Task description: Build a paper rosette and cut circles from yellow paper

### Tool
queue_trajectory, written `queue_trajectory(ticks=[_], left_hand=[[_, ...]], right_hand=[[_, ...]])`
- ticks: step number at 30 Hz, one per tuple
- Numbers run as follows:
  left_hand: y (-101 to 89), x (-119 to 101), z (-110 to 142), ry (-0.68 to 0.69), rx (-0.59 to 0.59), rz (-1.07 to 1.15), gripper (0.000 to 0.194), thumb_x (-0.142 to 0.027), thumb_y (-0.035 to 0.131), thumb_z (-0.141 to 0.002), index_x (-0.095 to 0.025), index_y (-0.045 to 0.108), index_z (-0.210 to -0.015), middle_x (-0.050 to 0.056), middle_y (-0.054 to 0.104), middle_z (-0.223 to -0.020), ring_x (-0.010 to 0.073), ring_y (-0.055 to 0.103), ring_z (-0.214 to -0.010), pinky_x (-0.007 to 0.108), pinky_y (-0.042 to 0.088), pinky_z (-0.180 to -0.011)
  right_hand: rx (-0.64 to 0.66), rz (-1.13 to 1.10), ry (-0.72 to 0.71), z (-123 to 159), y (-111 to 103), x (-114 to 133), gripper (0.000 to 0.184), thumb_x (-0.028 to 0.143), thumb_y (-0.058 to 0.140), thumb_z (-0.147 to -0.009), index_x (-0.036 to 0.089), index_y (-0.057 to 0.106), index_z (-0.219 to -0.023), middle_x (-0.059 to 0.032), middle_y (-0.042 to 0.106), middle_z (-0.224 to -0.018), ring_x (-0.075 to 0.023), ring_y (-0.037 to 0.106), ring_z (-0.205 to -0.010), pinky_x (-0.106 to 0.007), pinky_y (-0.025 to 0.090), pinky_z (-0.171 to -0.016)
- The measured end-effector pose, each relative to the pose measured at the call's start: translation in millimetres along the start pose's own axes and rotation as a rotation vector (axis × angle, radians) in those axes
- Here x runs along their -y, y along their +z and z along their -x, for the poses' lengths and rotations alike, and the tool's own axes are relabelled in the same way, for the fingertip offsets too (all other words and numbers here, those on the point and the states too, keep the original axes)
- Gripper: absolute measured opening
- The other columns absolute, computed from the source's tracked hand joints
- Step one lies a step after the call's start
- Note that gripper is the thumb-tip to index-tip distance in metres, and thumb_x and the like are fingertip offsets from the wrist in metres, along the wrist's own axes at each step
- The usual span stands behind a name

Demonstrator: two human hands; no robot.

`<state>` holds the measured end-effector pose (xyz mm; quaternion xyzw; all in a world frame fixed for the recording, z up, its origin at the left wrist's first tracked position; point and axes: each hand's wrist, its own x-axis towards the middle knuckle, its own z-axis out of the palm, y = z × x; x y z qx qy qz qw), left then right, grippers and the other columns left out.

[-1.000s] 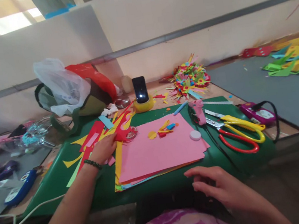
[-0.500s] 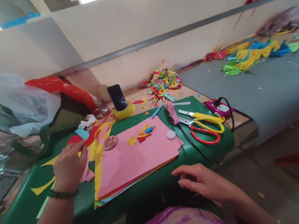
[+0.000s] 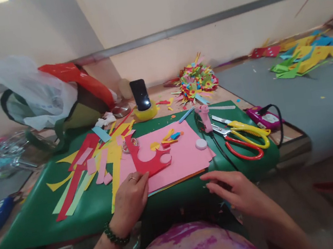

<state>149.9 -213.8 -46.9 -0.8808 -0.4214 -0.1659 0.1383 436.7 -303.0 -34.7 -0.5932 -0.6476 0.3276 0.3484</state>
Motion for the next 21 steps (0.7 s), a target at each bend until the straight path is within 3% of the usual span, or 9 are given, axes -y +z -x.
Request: queue_trajectory(ticks=[5, 8, 11, 16, 21], left_hand=[[0.7, -2.2, 10.1, -0.006, -0.028, 0.103, 0.032, -0.036, 0.055, -0.093, -0.009, 0.067, -0.105, 0.015, 0.068, -0.095, 0.0266, 0.06, -0.086, 0.041, 0.054, -0.075], [4.7, -0.8, 19.4, 0.005, -0.079, 0.167, 0.037, -0.04, 0.052, -0.094, -0.008, 0.065, -0.109, 0.016, 0.069, -0.103, 0.028, 0.06, -0.094, 0.043, 0.053, -0.083], [5.7, 1.7, 28.2, -0.002, -0.091, 0.225, 0.039, -0.042, 0.052, -0.093, -0.01, 0.063, -0.114, 0.016, 0.068, -0.11, 0.0282, 0.059, -0.101, 0.043, 0.052, -0.088], [4.2, 4.3, 34.9, -0.039, -0.069, 0.221, 0.042, -0.044, 0.058, -0.09, -0.013, 0.063, -0.118, 0.017, 0.065, -0.112, 0.0305, 0.057, -0.103, 0.046, 0.052, -0.087], [7.3, 5.3, 36.5, -0.025, -0.073, 0.215, 0.044, -0.042, 0.061, -0.088, -0.012, 0.062, -0.121, 0.016, 0.064, -0.112, 0.0313, 0.056, -0.102, 0.046, 0.052, -0.087]], right_hand=[[-0.358, 0.204, -0.186, -37.1, -4.7, 0.1, 0.024, 0.04, 0.054, -0.092, 0.022, 0.07, -0.099, -0.0075, 0.072, -0.092, -0.0207, 0.068, -0.079, -0.032, 0.056, -0.071], [-0.442, 0.445, -0.212, -71.4, 1.9, -13.4, 0.03, 0.043, 0.052, -0.093, 0.019, 0.068, -0.101, -0.0143, 0.068, -0.108, -0.0283, 0.065, -0.101, -0.042, 0.053, -0.087], [-0.364, 0.652, -0.114, -99.8, 10.6, -32.7, 0.03, 0.043, 0.054, -0.09, 0.017, 0.067, -0.099, -0.0181, 0.066, -0.114, -0.0332, 0.062, -0.107, -0.047, 0.051, -0.089], [-0.234, 0.761, 0.015, -117.8, 10.8, -45.4, 0.018, 0.032, 0.053, -0.089, 0.021, 0.066, -0.083, -0.0109, 0.07, -0.086, -0.0287, 0.064, -0.092, -0.04, 0.051, -0.08], [-0.194, 0.753, -0.083, -104.6, 2.2, -36.8, 0.027, 0.042, 0.057, -0.087, 0.02, 0.066, -0.1, -0.0136, 0.068, -0.114, -0.0306, 0.061, -0.109, -0.043, 0.049, -0.092]])
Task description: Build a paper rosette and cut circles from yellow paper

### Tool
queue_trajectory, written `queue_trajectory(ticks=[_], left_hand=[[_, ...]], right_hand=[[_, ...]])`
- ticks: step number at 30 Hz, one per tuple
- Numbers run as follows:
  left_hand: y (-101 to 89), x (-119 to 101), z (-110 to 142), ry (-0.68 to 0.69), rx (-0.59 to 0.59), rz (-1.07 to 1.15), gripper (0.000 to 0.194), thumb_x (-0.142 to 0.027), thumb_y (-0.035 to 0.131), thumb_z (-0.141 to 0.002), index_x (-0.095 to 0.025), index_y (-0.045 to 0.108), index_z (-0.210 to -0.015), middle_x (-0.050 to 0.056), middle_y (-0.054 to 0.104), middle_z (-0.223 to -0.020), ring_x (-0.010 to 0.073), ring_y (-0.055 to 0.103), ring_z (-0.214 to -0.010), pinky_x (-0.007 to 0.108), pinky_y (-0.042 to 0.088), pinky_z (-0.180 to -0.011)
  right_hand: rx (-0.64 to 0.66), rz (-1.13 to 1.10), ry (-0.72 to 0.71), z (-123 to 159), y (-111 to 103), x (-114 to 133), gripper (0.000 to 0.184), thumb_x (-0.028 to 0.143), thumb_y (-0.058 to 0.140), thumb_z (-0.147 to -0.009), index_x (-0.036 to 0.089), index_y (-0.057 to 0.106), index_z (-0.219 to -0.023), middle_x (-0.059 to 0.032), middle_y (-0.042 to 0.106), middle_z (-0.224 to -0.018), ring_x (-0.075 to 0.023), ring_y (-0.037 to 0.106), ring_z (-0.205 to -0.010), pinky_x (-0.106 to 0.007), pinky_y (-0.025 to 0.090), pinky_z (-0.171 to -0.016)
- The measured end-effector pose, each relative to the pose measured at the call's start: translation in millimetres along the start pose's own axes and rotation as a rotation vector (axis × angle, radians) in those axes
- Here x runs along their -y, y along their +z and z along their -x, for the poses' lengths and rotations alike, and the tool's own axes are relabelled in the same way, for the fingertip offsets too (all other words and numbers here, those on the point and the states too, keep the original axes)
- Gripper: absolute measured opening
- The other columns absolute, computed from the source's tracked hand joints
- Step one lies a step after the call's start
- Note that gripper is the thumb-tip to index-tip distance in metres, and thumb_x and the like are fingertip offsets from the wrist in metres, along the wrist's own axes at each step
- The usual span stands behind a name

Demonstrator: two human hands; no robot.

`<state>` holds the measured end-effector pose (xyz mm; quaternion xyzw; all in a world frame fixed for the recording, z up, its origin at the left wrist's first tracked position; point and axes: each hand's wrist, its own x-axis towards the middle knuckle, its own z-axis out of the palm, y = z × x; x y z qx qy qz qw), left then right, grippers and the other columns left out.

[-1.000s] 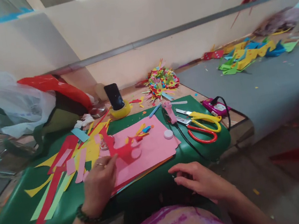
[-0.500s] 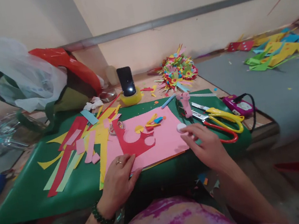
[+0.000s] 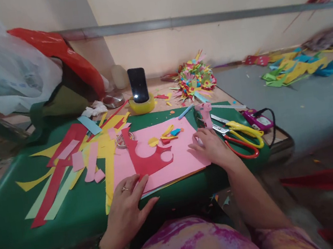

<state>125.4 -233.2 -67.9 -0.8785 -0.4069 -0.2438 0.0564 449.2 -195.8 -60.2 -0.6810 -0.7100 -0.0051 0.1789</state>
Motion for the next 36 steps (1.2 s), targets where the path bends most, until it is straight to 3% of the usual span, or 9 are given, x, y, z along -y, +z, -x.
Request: queue_trajectory(ticks=[3, 6, 9, 14, 17, 20, 26, 31, 36], left_hand=[[2.1, 0.7, 2.1, 0.007, -0.015, 0.006, 0.046, -0.043, 0.06, -0.089, -0.012, 0.059, -0.123, 0.016, 0.064, -0.113, 0.0313, 0.057, -0.103, 0.045, 0.051, -0.087], [3.7, 0.8, 4.2, 0.002, -0.04, 0.041, 0.045, -0.044, 0.056, -0.091, -0.011, 0.058, -0.121, 0.016, 0.065, -0.114, 0.0306, 0.058, -0.104, 0.044, 0.051, -0.089], [4.5, 0.8, 5.4, -0.006, -0.066, 0.072, 0.041, -0.043, 0.053, -0.092, -0.011, 0.058, -0.117, 0.016, 0.067, -0.112, 0.03, 0.059, -0.105, 0.044, 0.052, -0.09], [5.6, -0.2, 5.3, -0.034, -0.087, 0.099, 0.037, -0.039, 0.059, -0.089, -0.011, 0.06, -0.114, 0.016, 0.069, -0.11, 0.0295, 0.06, -0.104, 0.045, 0.053, -0.089], [6.7, -1.3, 4.9, -0.05, -0.105, 0.116, 0.034, -0.035, 0.06, -0.088, -0.012, 0.061, -0.113, 0.015, 0.07, -0.11, 0.0287, 0.061, -0.103, 0.044, 0.053, -0.09], [6.9, -2.1, 4.7, -0.055, -0.11, 0.132, 0.032, -0.032, 0.06, -0.088, -0.012, 0.062, -0.113, 0.015, 0.07, -0.111, 0.0283, 0.062, -0.103, 0.043, 0.053, -0.09], [6.3, -1.4, 5.3, -0.058, -0.109, 0.141, 0.035, -0.033, 0.059, -0.089, -0.01, 0.061, -0.115, 0.017, 0.068, -0.108, 0.0287, 0.061, -0.101, 0.044, 0.054, -0.088], [7.3, 0.2, 5.8, -0.033, -0.123, 0.125, 0.034, -0.031, 0.057, -0.09, -0.009, 0.06, -0.116, 0.017, 0.067, -0.105, 0.0286, 0.06, -0.099, 0.044, 0.054, -0.086], [6.2, -2.1, 5.8, 0.002, -0.179, 0.104, 0.032, -0.026, 0.06, -0.088, -0.008, 0.061, -0.114, 0.016, 0.069, -0.102, 0.0273, 0.062, -0.095, 0.042, 0.054, -0.086]], right_hand=[[-0.014, 0.017, 0.031, 13.0, -8.4, 0.0, 0.032, 0.04, 0.053, -0.089, 0.02, 0.064, -0.112, -0.0134, 0.066, -0.118, -0.0308, 0.062, -0.109, -0.045, 0.05, -0.091], [0.032, -0.008, 0.126, 20.1, -16.7, -0.5, 0.03, 0.037, 0.047, -0.091, 0.019, 0.066, -0.106, -0.0116, 0.071, -0.105, -0.0295, 0.067, -0.097, -0.043, 0.053, -0.083], [-0.011, -0.058, 0.144, 18.7, -27.3, 8.8, 0.027, 0.039, 0.054, -0.088, 0.018, 0.067, -0.099, -0.0102, 0.073, -0.095, -0.0277, 0.069, -0.088, -0.04, 0.054, -0.076], [-0.179, -0.288, -0.089, 12.7, -34.7, 69.2, 0.02, 0.038, 0.06, -0.089, 0.02, 0.065, -0.098, -0.007, 0.072, -0.091, -0.0206, 0.067, -0.079, -0.032, 0.055, -0.066], [-0.09, -0.389, -0.345, 8.8, -21.0, 112.3, 0.009, 0.028, 0.059, -0.092, 0.022, 0.064, -0.097, -0.0066, 0.072, -0.094, -0.0206, 0.066, -0.088, -0.033, 0.055, -0.076], [-0.014, -0.384, -0.397, 3.0, 0.1, 136.6, 0.005, 0.023, 0.061, -0.091, 0.021, 0.065, -0.095, -0.0078, 0.072, -0.095, -0.0225, 0.065, -0.089, -0.036, 0.055, -0.078], [0.08, -0.396, -0.402, -3.9, 28.3, 140.2, 0.014, 0.019, 0.069, -0.085, 0.02, 0.065, -0.099, -0.008, 0.069, -0.097, -0.0216, 0.064, -0.09, -0.035, 0.054, -0.078], [0.034, -0.426, -0.417, -3.7, 32.3, 139.1, 0.017, 0.02, 0.071, -0.084, 0.018, 0.065, -0.1, -0.009, 0.068, -0.098, -0.0213, 0.063, -0.091, -0.034, 0.055, -0.078], [0.067, -0.563, -0.432, -4.5, 30.0, 133.4, 0.019, 0.016, 0.067, -0.086, 0.019, 0.066, -0.104, -0.0086, 0.071, -0.103, -0.0206, 0.065, -0.095, -0.035, 0.055, -0.083]])
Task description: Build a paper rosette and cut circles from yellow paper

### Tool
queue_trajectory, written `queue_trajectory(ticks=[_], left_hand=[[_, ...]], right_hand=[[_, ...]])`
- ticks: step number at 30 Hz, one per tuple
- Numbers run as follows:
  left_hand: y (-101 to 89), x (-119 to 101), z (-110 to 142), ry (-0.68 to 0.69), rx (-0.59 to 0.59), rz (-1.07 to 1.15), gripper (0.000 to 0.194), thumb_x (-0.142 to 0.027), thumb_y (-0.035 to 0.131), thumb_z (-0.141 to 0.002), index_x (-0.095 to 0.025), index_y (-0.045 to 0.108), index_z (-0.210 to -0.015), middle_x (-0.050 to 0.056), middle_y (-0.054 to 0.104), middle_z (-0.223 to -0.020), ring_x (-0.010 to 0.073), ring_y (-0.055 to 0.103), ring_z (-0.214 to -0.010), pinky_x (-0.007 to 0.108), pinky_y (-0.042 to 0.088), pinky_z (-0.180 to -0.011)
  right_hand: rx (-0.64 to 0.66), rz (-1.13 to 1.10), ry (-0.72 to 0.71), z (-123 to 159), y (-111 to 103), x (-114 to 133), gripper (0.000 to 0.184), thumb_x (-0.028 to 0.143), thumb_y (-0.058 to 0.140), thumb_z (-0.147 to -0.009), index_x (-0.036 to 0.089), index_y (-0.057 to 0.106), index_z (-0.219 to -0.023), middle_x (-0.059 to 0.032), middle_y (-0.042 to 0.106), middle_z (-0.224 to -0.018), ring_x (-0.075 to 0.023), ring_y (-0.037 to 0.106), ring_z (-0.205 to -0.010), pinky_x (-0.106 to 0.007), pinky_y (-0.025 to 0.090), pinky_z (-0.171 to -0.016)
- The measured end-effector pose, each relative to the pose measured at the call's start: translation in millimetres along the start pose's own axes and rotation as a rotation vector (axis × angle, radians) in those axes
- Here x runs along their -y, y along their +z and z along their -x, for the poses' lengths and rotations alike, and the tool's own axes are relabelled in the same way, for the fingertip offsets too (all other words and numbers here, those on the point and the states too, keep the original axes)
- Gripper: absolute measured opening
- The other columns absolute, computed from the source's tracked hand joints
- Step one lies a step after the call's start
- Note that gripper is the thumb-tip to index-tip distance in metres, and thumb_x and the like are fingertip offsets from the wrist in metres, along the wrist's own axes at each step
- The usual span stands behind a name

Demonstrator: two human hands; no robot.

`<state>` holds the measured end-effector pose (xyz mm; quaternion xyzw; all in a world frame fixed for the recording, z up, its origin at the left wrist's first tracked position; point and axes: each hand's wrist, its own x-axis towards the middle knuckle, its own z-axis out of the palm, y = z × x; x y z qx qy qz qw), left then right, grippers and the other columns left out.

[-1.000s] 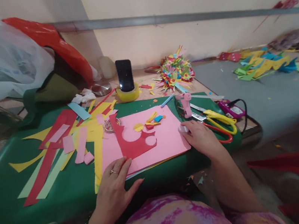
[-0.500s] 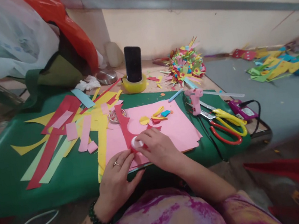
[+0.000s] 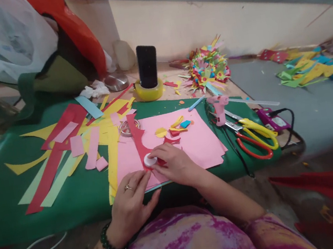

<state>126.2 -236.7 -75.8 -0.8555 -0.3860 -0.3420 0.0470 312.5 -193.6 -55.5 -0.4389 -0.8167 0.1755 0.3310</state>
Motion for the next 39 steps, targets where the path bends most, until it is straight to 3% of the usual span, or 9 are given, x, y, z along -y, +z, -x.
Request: queue_trajectory(ticks=[10, 27, 31, 36, 39], left_hand=[[-2.5, 0.7, 1.6, 0.01, -0.076, 0.046, 0.024, -0.015, 0.059, -0.085, -0.015, 0.061, -0.11, 0.011, 0.072, -0.096, 0.0234, 0.067, -0.091, 0.041, 0.054, -0.089], [-1.6, -0.4, 0.8, -0.019, -0.026, 0.03, 0.025, -0.016, 0.058, -0.086, -0.015, 0.062, -0.111, 0.011, 0.073, -0.098, 0.0243, 0.067, -0.093, 0.043, 0.052, -0.091], [-6.8, -3.8, -1.5, -0.013, 0.005, -0.006, 0.026, -0.022, 0.058, -0.089, -0.013, 0.06, -0.114, 0.013, 0.071, -0.099, 0.0258, 0.065, -0.093, 0.043, 0.052, -0.089], [-12.7, -6.1, -7.8, 0.008, 0.05, -0.048, 0.044, -0.033, 0.055, -0.092, -0.011, 0.052, -0.131, 0.018, 0.066, -0.119, 0.0311, 0.059, -0.111, 0.048, 0.045, -0.098], [-8.9, -3.6, -12.5, -0.002, 0.084, -0.045, 0.053, -0.043, 0.051, -0.094, -0.009, 0.049, -0.134, 0.018, 0.067, -0.115, 0.0312, 0.059, -0.106, 0.047, 0.045, -0.094]], right_hand=[[-0.014, -0.033, 0.007, 1.5, -0.5, -3.6, 0.015, 0.023, 0.067, -0.089, 0.02, 0.068, -0.103, -0.0082, 0.074, -0.102, -0.0207, 0.067, -0.094, -0.036, 0.055, -0.083], [-0.004, 0.01, -0.041, 2.2, 2.4, -4.3, 0.012, 0.024, 0.067, -0.089, 0.021, 0.069, -0.1, -0.0074, 0.073, -0.099, -0.0193, 0.067, -0.091, -0.033, 0.055, -0.08], [0.001, 0.044, -0.028, 0.9, 2.6, -2.7, 0.008, 0.022, 0.068, -0.088, 0.021, 0.07, -0.096, -0.0074, 0.073, -0.1, -0.0191, 0.066, -0.09, -0.032, 0.055, -0.078], [0.007, 0.065, -0.008, -1.0, 2.9, -0.2, 0.009, 0.013, 0.069, -0.084, 0.019, 0.07, -0.09, -0.0065, 0.074, -0.096, -0.0193, 0.066, -0.088, -0.031, 0.055, -0.078], [0.008, 0.067, 0.067, -2.8, 3.4, 1.0, 0.011, 0.011, 0.07, -0.08, 0.019, 0.069, -0.087, -0.0058, 0.074, -0.091, -0.0196, 0.066, -0.085, -0.031, 0.055, -0.077]])
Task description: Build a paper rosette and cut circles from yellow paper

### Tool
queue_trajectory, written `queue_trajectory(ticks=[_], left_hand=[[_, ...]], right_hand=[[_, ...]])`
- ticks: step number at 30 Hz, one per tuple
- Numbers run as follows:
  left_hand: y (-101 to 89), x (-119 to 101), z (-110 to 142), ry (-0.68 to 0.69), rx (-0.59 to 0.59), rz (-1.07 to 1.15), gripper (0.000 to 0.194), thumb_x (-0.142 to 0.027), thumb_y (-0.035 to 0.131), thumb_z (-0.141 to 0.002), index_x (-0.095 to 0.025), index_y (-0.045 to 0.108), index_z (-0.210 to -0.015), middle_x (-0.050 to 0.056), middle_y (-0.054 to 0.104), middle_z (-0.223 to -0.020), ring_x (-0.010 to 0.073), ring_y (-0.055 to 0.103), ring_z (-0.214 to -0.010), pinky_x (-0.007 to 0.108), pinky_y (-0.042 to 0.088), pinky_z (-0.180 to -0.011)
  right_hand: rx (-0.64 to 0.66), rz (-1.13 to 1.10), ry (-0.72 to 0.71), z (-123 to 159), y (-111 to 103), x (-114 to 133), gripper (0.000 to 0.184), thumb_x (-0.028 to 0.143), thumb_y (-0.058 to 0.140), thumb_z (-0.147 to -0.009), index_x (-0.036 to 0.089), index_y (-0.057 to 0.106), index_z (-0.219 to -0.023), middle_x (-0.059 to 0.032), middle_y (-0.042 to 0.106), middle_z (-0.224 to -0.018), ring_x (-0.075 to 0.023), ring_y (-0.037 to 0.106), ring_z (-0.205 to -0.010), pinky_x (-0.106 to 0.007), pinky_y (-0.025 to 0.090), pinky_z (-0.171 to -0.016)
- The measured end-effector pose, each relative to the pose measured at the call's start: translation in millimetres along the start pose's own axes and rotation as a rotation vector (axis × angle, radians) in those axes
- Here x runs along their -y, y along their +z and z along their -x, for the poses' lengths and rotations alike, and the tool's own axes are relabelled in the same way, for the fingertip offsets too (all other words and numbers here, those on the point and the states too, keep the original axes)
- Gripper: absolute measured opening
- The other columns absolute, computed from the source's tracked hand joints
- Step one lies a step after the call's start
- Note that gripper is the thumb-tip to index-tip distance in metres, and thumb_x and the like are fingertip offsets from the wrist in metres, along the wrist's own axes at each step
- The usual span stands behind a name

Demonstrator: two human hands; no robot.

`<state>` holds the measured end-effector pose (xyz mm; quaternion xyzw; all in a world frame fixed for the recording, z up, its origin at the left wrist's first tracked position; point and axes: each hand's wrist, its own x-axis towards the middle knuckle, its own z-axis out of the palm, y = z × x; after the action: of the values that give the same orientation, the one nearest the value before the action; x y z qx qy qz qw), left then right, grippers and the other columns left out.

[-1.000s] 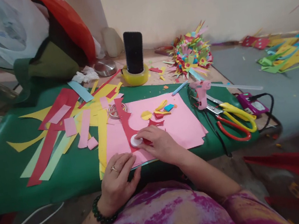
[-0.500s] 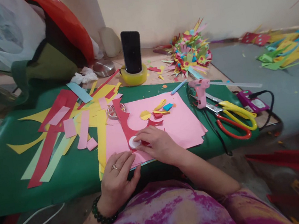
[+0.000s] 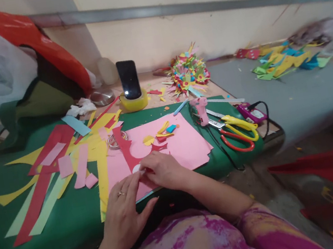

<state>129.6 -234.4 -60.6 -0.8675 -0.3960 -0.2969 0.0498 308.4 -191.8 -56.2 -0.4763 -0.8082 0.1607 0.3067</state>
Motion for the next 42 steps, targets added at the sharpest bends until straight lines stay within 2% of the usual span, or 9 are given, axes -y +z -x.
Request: queue_trajectory(ticks=[4, 8, 12, 16, 21, 28, 34, 38, 42], left_hand=[[6.5, 3.7, -5.1, 0.017, -0.024, -0.052, 0.052, -0.05, 0.05, -0.093, -0.012, 0.055, -0.128, 0.016, 0.07, -0.108, 0.0307, 0.06, -0.096, 0.044, 0.046, -0.086], [6.8, 6.3, -11.1, 0.077, -0.018, -0.133, 0.045, -0.05, 0.047, -0.094, -0.012, 0.062, -0.114, 0.017, 0.072, -0.101, 0.0315, 0.06, -0.088, 0.045, 0.044, -0.079], [2.7, 9.4, -18.9, 0.167, -0.022, -0.204, 0.046, -0.049, 0.044, -0.096, -0.01, 0.064, -0.109, 0.017, 0.073, -0.097, 0.0303, 0.061, -0.082, 0.042, 0.041, -0.073], [-1.5, 9.6, -22.9, 0.214, 0.052, -0.288, 0.05, -0.05, 0.044, -0.096, -0.007, 0.067, -0.108, 0.016, 0.074, -0.096, 0.0288, 0.061, -0.08, 0.039, 0.04, -0.072], [-0.3, 7.2, -23.1, 0.194, 0.05, -0.325, 0.054, -0.047, 0.035, -0.099, -0.006, 0.07, -0.101, 0.018, 0.074, -0.097, 0.0298, 0.061, -0.08, 0.041, 0.042, -0.073], [8.2, 20.4, -18.2, 0.234, 0.047, -0.319, 0.046, -0.045, 0.047, -0.095, -0.007, 0.069, -0.106, 0.018, 0.073, -0.098, 0.0282, 0.064, -0.078, 0.039, 0.046, -0.07], [19.1, 32.9, -3.8, 0.282, 0.135, -0.321, 0.033, -0.032, 0.043, -0.097, -0.02, 0.069, -0.114, 0.016, 0.071, -0.112, 0.0286, 0.067, -0.092, 0.038, 0.049, -0.071], [20.1, 32.7, -3.1, 0.22, 0.149, -0.302, 0.035, -0.038, 0.045, -0.096, -0.018, 0.068, -0.114, 0.016, 0.071, -0.111, 0.0284, 0.068, -0.092, 0.037, 0.051, -0.073], [17.2, 30.5, -8.4, 0.23, 0.089, -0.319, 0.041, -0.045, 0.048, -0.095, -0.012, 0.067, -0.111, 0.017, 0.073, -0.105, 0.0271, 0.069, -0.087, 0.036, 0.052, -0.071]], right_hand=[[0.039, 0.026, 0.068, -0.5, -4.3, 5.8, 0.007, 0.013, 0.068, -0.084, 0.018, 0.068, -0.089, -0.0053, 0.074, -0.09, -0.0196, 0.066, -0.086, -0.03, 0.054, -0.076], [0.095, 0.055, -0.073, 9.8, -19.9, 13.2, 0.014, 0.017, 0.062, -0.09, 0.016, 0.068, -0.103, -0.0089, 0.072, -0.11, -0.019, 0.065, -0.103, -0.029, 0.053, -0.088], [-0.041, 0.067, -0.05, 33.9, -42.5, 9.4, 0.021, 0.026, 0.06, -0.093, 0.015, 0.066, -0.11, -0.0102, 0.071, -0.115, -0.0162, 0.066, -0.104, -0.024, 0.053, -0.087], [-0.154, 0.176, 0.154, 64.9, -70.4, -10.7, 0.017, 0.024, 0.059, -0.094, 0.016, 0.07, -0.103, -0.007, 0.076, -0.093, -0.0154, 0.07, -0.082, -0.023, 0.052, -0.073], [-0.215, 0.395, 0.592, 92.6, -111.0, -38.8, 0.02, 0.026, 0.054, -0.094, 0.021, 0.074, -0.093, -0.0055, 0.078, -0.096, -0.0189, 0.072, -0.086, -0.025, 0.049, -0.072], [-0.111, 0.567, 0.951, 93.5, -142.2, -50.8, 0.031, 0.039, 0.049, -0.096, 0.024, 0.075, -0.101, -0.006, 0.078, -0.093, -0.0228, 0.071, -0.085, -0.027, 0.041, -0.063], [-0.151, 0.659, 1.028, 80.2, -163.6, -64.8, 0.03, 0.034, 0.046, -0.097, 0.024, 0.074, -0.106, -0.0078, 0.076, -0.103, -0.0237, 0.069, -0.093, -0.028, 0.042, -0.068], [-0.093, 0.712, 1.035, 69.3, -171.4, -67.6, 0.031, 0.029, 0.044, -0.097, 0.021, 0.073, -0.105, -0.0102, 0.075, -0.106, -0.0243, 0.068, -0.095, -0.029, 0.042, -0.07], [0.055, 0.654, 0.794, 49.1, -153.6, -50.8, 0.03, 0.026, 0.045, -0.098, 0.021, 0.074, -0.098, -0.0083, 0.075, -0.102, -0.0224, 0.068, -0.095, -0.027, 0.043, -0.072]])
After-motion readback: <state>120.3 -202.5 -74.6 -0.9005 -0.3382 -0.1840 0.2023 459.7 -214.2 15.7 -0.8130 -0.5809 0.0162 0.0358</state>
